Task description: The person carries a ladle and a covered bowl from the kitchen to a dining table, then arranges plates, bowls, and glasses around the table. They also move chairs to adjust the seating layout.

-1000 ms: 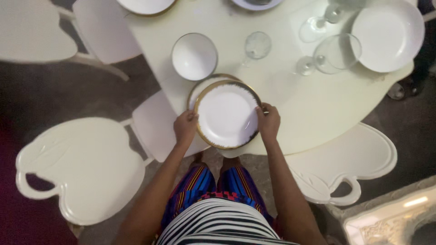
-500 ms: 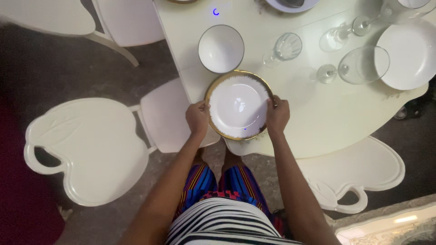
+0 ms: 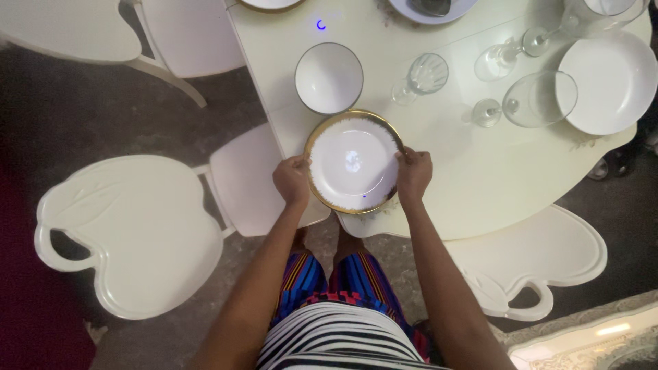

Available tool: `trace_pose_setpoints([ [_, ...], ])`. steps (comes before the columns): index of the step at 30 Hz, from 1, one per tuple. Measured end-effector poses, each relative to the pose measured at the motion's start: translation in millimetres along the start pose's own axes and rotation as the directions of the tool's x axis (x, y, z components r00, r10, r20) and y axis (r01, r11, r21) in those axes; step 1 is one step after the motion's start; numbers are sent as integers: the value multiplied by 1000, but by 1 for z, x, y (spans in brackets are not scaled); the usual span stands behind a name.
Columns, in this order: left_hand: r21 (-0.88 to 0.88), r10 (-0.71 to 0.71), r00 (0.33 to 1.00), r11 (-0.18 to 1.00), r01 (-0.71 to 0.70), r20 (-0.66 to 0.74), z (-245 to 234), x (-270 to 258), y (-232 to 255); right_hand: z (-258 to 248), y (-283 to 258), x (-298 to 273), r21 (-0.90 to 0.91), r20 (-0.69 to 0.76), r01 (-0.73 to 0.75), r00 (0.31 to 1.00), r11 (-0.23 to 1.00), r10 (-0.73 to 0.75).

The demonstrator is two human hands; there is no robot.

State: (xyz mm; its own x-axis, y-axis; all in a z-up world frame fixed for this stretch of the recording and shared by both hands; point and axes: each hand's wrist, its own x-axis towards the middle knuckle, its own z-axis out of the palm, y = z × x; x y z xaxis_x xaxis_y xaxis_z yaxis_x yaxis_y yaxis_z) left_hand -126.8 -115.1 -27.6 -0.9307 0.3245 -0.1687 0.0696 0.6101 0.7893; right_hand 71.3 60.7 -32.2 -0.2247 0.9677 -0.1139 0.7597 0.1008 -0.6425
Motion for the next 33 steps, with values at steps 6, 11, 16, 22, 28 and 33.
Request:
trace_pose_setpoints([
  [6,95,27,999,995,-30,42,-5,10,6,-8,-6,3,56,31,6,999,998,-8],
  [11,52,82,995,995,-84,48,-2,15,-4,-8,-12,5,-5,63,42,997,999,-42],
  [16,147,30,995,988,-44,93,0,15,-2,-7,-38,-9,-22,-47,288,956,957,-289],
  [22,191,340,929,912,-363,144,-16,-9,40,-22,-95,-39,84,-94,447,893,890,-440],
  [28,-79,577,752,807,-585,320,-43,-31,81,-44,-126,-64,43,-128,534,841,844,-526],
  [33,-185,606,680,787,-589,413,-68,-40,97,-63,-129,-92,81,-177,468,876,880,-449],
])
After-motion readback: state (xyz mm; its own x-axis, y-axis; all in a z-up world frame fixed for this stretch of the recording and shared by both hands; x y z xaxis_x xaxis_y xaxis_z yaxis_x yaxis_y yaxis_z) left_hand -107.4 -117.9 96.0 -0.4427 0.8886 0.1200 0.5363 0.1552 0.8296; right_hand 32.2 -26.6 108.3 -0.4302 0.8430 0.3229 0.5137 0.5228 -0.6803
